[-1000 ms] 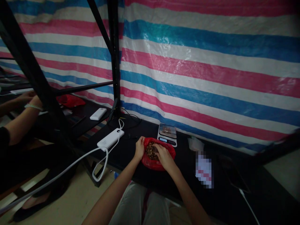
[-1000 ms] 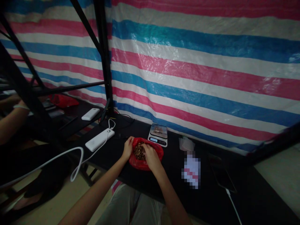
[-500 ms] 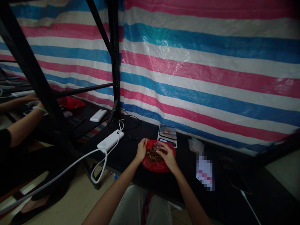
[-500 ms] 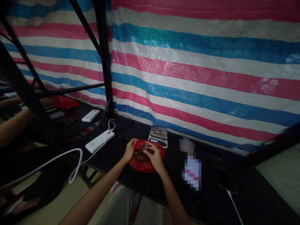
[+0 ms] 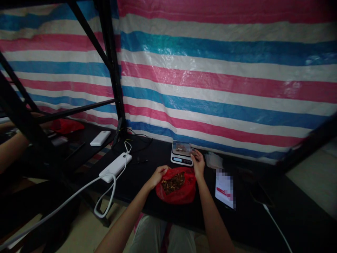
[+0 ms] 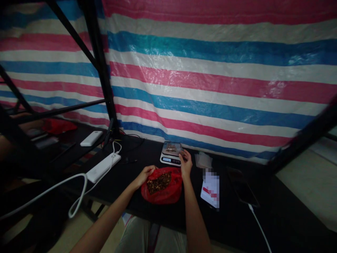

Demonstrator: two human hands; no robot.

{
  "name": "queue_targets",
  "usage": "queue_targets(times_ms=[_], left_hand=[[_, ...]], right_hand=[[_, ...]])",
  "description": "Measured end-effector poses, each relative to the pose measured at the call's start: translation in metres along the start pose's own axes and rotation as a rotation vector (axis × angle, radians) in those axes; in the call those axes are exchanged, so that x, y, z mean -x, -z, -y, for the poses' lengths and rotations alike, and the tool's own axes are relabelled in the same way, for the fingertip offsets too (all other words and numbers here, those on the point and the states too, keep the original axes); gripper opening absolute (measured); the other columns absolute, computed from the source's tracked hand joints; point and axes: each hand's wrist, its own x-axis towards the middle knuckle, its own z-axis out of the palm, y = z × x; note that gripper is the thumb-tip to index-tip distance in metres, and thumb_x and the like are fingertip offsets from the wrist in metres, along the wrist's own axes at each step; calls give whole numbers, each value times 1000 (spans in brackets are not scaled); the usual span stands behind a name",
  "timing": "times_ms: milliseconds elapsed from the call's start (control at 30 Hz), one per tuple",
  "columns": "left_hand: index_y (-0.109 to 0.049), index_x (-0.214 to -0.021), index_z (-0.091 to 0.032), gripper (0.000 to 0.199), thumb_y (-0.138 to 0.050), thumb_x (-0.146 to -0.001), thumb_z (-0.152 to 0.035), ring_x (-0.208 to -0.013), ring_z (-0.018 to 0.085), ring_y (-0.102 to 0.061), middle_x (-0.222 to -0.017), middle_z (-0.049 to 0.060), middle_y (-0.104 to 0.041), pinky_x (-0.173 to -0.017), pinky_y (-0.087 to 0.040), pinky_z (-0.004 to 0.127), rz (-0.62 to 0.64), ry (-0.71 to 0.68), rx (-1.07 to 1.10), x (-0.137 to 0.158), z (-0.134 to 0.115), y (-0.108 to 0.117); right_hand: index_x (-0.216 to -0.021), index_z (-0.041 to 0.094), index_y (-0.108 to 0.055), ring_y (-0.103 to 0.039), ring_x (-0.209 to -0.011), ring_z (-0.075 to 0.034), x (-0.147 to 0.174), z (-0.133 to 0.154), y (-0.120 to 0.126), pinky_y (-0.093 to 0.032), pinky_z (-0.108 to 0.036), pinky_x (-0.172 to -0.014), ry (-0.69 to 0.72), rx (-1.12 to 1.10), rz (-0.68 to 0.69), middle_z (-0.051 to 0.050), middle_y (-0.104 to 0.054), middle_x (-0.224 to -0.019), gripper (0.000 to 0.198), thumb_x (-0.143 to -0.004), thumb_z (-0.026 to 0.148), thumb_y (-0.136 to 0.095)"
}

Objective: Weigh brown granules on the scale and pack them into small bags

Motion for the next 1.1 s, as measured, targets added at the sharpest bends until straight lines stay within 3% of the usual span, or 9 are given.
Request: queue_targets(times_ms=[233,333,433,567,733,900,1100], left_hand=[[-49,-77,-16,7,-43,-72,-17,-87,18,-52,-86,3,-58,-81,-37,29,-95,-86,-17,-2,-8,5],[-42,-81,-18,24,-38,-60,-6,-95,18,-50,-90,2,-57,-88,-34,33,-139,-157,-67,-19,-21,18],[-44,-85,-18,29,-36,-59,-4,-100,18,-48,-96,4,-56,-91,-33,34,-13,-233,-208,-46,-46,24],[-49,-94,-18,22,-41,-73,-16,-96,18,-49,-99,5,-54,-89,-36,32,169,-327,-514,-91,-70,6],[-46,-110,-13,48,-60,-66,-27,-110,24,-41,-116,13,-48,-96,-30,36,152,-216,-896,-153,-49,-24],[-55,-102,-15,50,-71,-55,-25,-103,27,-49,-107,12,-57,-92,-33,39,112,-189,-884,-183,-23,-29],[-56,-106,-17,46,-66,-63,-32,-102,24,-51,-107,9,-59,-92,-33,39,-30,-223,-792,-182,-16,-34]], right_hand=[[-114,14,-50,-57,-90,-21,9,-7,3,-46,-33,-74,25,114,-28,-12,-61,-103,55,-67,41,-58],[-115,14,-48,-57,-92,-21,8,-12,2,-46,-33,-74,56,120,-59,-12,-61,-103,55,-67,41,-58],[-109,14,-53,-58,-91,-21,5,-16,2,-45,-34,-78,55,113,-90,-13,-61,-104,47,-70,41,-55],[-113,14,-52,-55,-99,-21,2,-17,6,-43,-34,-84,57,61,-94,-12,-58,-112,46,-74,40,-51],[-115,15,-52,-53,-105,-21,-2,-20,10,-40,-35,-89,60,39,-112,-11,-57,-115,47,-75,40,-49],[-114,13,-52,-55,-101,-23,-8,-23,13,-43,-35,-85,12,1,-177,-13,-60,-109,50,-74,41,-50],[-113,12,-52,-56,-100,-23,-12,-28,12,-43,-34,-85,-17,-39,-120,-14,-59,-111,50,-72,41,-52]])
